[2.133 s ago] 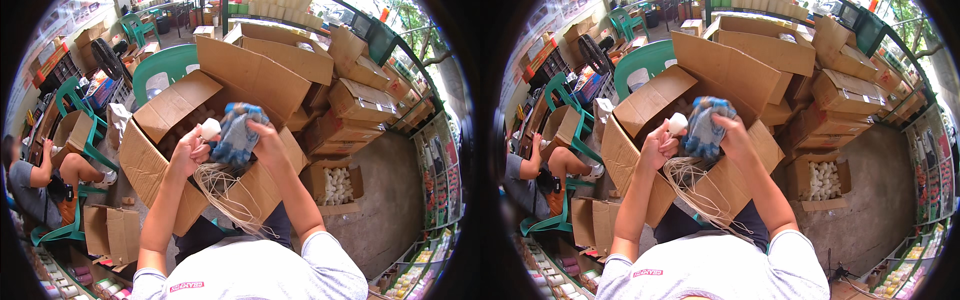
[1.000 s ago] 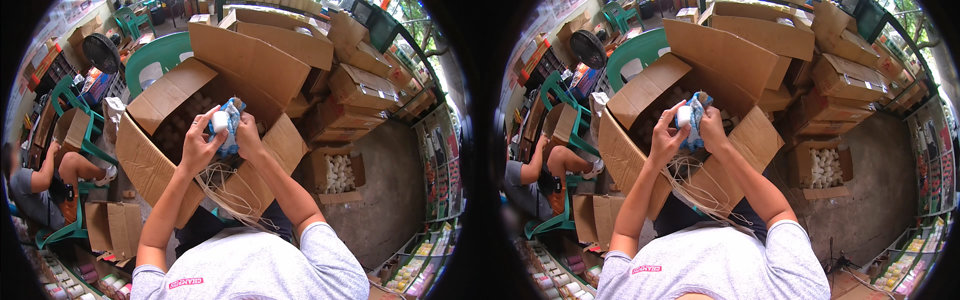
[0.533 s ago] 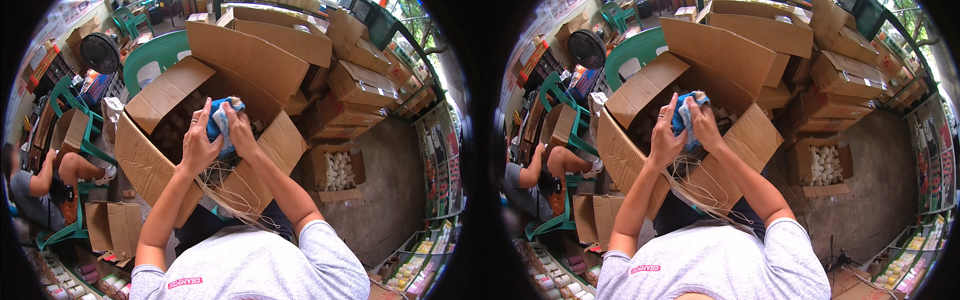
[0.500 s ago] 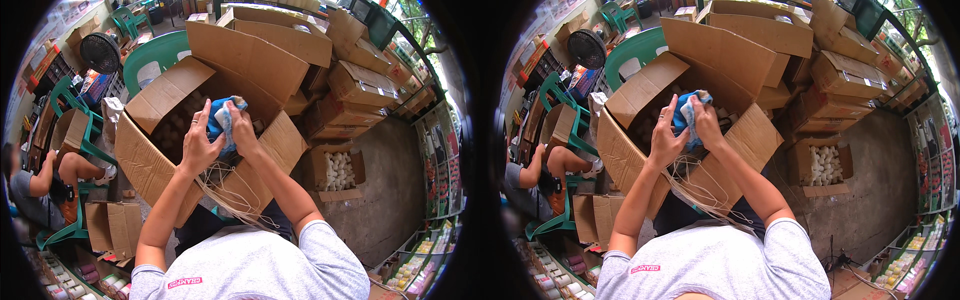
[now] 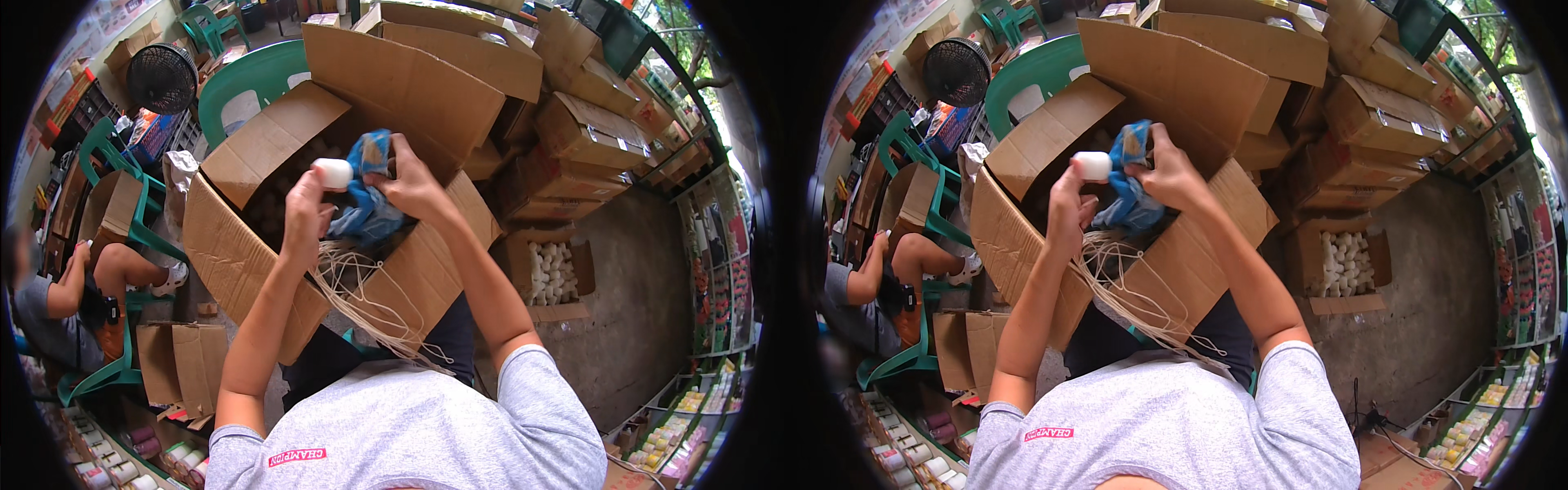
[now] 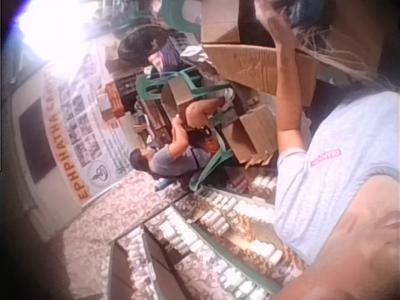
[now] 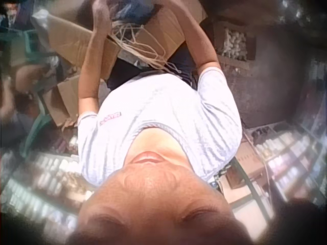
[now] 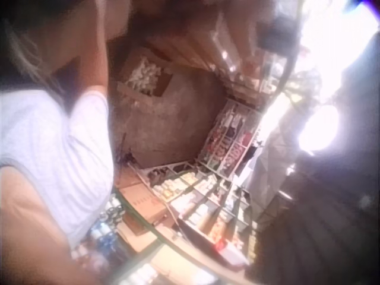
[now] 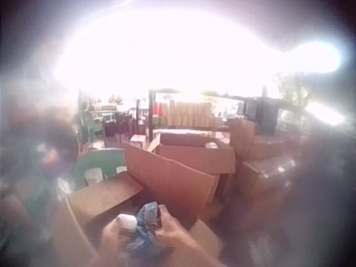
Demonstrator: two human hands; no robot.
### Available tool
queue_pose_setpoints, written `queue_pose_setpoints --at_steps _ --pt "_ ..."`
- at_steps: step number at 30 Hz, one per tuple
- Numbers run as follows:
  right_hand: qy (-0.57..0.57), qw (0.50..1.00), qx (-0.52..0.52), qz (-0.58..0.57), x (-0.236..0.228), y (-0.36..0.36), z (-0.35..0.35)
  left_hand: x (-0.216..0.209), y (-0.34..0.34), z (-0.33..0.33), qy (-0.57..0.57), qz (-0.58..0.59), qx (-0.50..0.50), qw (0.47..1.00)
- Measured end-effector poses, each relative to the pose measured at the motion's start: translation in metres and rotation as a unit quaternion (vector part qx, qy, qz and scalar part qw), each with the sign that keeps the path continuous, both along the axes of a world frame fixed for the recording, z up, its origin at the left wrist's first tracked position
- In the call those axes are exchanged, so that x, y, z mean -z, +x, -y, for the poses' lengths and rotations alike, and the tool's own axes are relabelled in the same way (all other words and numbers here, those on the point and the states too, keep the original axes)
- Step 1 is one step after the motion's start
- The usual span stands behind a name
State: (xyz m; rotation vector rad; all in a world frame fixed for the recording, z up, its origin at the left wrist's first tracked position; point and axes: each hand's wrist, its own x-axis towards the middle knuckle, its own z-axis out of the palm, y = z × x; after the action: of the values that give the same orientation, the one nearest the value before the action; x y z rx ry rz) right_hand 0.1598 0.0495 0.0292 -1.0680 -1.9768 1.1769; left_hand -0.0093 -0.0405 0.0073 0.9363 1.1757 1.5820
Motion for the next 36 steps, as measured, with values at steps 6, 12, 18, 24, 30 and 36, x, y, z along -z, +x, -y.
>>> queue_pose_setpoints --at_steps 6,12,18,24,30,36 --pt "0.072 0.996 -0.008 -0.057 -0.001 -0.013 0.039 0.000 -0.009 -0.005 0.048 0.298 -0.027 0.953" --pt "-0.031 0.993 -0.019 -0.113 0.006 -0.029 0.078 -0.016 0.011 -0.011 0.065 0.372 -0.031 0.926" --pt "0.026 0.991 -0.126 0.022 -0.011 0.017 0.079 -0.013 -0.033 -0.017 0.061 0.433 -0.003 0.899" --pt "-0.072 0.974 -0.029 -0.213 -0.009 0.019 0.067 -0.020 -0.025 -0.003 -0.035 0.424 0.170 0.889" --pt "0.067 0.983 0.055 -0.162 -0.009 0.005 0.071 -0.019 -0.020 0.013 -0.036 0.384 0.148 0.911" --pt "0.080 0.981 0.060 -0.165 -0.014 0.006 0.076 -0.014 -0.020 0.022 -0.007 0.309 0.166 0.937"
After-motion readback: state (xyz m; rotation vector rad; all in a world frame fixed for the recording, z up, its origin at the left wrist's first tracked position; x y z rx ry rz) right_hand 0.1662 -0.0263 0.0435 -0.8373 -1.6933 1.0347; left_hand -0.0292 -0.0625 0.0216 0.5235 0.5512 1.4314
